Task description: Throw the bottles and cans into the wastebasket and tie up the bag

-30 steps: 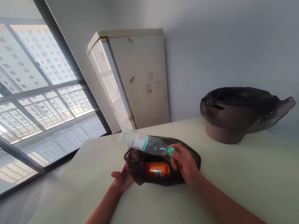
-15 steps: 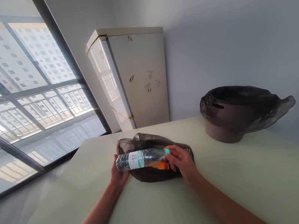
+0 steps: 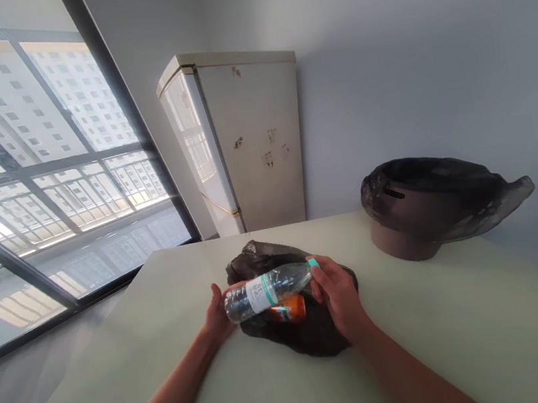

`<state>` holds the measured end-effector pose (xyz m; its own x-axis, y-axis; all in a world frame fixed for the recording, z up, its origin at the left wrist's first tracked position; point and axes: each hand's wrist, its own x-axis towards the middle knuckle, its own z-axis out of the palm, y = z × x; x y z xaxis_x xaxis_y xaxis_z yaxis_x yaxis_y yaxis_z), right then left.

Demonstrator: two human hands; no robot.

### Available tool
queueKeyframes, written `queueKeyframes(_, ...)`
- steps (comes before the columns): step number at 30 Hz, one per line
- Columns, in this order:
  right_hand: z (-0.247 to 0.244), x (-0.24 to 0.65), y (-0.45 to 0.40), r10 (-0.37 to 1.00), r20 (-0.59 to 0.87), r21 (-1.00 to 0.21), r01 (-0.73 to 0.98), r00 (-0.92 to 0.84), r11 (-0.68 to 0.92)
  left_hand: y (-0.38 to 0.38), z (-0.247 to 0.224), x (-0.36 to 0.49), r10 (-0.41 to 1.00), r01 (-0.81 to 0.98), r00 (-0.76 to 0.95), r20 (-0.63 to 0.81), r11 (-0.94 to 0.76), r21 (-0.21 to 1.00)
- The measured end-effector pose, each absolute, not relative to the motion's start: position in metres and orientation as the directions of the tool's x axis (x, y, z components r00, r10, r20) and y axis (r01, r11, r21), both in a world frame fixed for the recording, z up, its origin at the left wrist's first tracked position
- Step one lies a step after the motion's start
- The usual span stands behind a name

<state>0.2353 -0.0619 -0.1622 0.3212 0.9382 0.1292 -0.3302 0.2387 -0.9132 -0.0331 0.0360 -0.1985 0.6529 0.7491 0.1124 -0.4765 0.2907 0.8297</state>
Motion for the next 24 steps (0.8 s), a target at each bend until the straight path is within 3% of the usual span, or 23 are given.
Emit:
queueKeyframes(6, -0.167, 0.235, -0.063, 0.953, 0.139, -0.904, -0.358, 0.269, 0.233, 0.03, -0.195, -0.035, 0.515, -0.28, 0.851, 0.105, 0.276, 0.919)
queueKeyframes(10, -0.173, 0.232, -0.066, 0.976, 0.11, -0.907, -0.383, 0.189, 0.176, 0.031, -0.188, -0.038, 0.316, -0.133, 0.946, 0.073, 0.174, 0.976)
queueKeyframes(13, -0.175, 0.23, -0.068, 0.986, 0.113, -0.914, -0.377, 0.126, 0.153, 0.032, -0.182, -0.039, 0.249, -0.053, 0.968, 0.031, 0.083, 0.995)
queueKeyframes(16, -0.171, 0.231, -0.068, 0.985, 0.153, -0.916, -0.362, 0.079, 0.171, 0.033, -0.183, -0.038, 0.243, -0.052, 0.969, 0.041, 0.04, 0.998)
queueKeyframes(19, -0.163, 0.236, -0.067, 0.968, 0.247, -0.924, -0.292, 0.04, 0.248, 0.036, -0.194, -0.043, 0.323, -0.173, 0.936, 0.139, 0.079, 0.982)
queueKeyframes(22, -0.156, 0.245, -0.064, 0.969, 0.244, -0.969, 0.023, -0.025, 0.245, 0.045, -0.205, -0.057, 0.502, -0.325, 0.834, 0.227, 0.114, 0.939)
queueKeyframes(24, -0.153, 0.249, -0.062, 0.976, 0.176, -0.933, 0.295, -0.13, 0.208, 0.053, -0.207, -0.07, 0.598, -0.386, 0.759, 0.258, 0.094, 0.918)
